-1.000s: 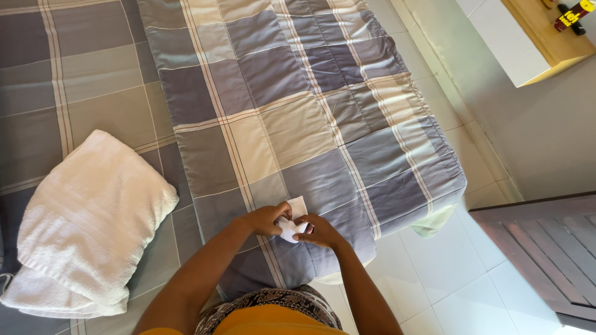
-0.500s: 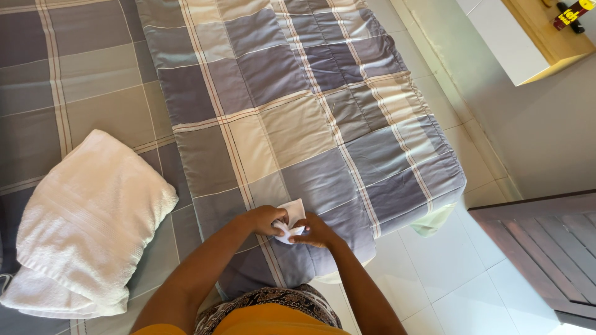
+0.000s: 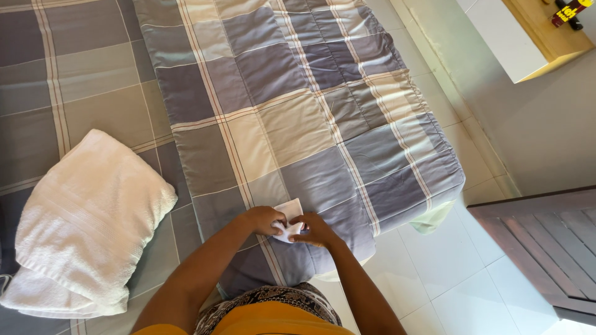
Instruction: The person folds white towels on a bed with a checkered bedspread. They fold each towel into a compact rectangle and place it on a wooden nightstand next to the bed.
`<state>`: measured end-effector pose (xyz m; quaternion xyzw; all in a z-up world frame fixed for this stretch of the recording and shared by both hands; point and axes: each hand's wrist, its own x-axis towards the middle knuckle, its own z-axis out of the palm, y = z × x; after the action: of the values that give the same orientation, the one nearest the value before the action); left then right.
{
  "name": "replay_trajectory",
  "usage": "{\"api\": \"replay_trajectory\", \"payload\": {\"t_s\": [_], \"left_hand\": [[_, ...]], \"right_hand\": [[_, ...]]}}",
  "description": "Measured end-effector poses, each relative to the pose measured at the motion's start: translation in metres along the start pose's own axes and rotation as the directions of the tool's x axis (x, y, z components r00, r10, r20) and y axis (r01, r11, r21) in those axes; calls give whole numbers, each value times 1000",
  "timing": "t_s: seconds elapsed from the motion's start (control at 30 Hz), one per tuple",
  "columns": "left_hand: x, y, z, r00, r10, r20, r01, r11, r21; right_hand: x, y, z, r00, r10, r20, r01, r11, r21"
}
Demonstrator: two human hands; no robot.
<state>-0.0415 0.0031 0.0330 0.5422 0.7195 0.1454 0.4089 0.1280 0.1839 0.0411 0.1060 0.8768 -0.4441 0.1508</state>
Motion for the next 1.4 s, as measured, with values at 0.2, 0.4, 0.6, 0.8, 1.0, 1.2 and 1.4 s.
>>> {"api": "replay_trajectory", "payload": {"t_s": [0.2, 0.4, 0.6, 0.8, 1.0, 1.2, 1.4], "left_hand": [[-4, -9, 6, 996, 8, -84, -19, 991, -132], [-42, 23, -8, 987, -16, -162, -24, 970, -243], [-63, 21, 2, 958, -6, -286, -21, 996, -92], [-71, -6, 23, 908, -51, -416, -142, 897, -419], [-102, 3, 12, 933, -76, -353, -297, 393, -870], [-142, -8, 23, 855, -120, -504, -458, 277, -844], [-213, 10, 31, 798, -244, -551, -552, 71, -831]], "right_hand": [[2, -6, 8, 990, 118, -79, -102, 977, 189], [-7, -20, 25, 984, 116, -134, -13, 800, 600], [-11, -37, 33, 982, 70, -175, 59, 766, 640], [-10, -37, 29, 976, 87, -201, 128, 521, 844], [-17, -102, 23, 997, 50, 57, -74, 475, 877], [-7, -143, 44, 1000, 23, 7, -17, 479, 878], [-15, -195, 78, 986, 9, -166, 122, 644, 756]]}}
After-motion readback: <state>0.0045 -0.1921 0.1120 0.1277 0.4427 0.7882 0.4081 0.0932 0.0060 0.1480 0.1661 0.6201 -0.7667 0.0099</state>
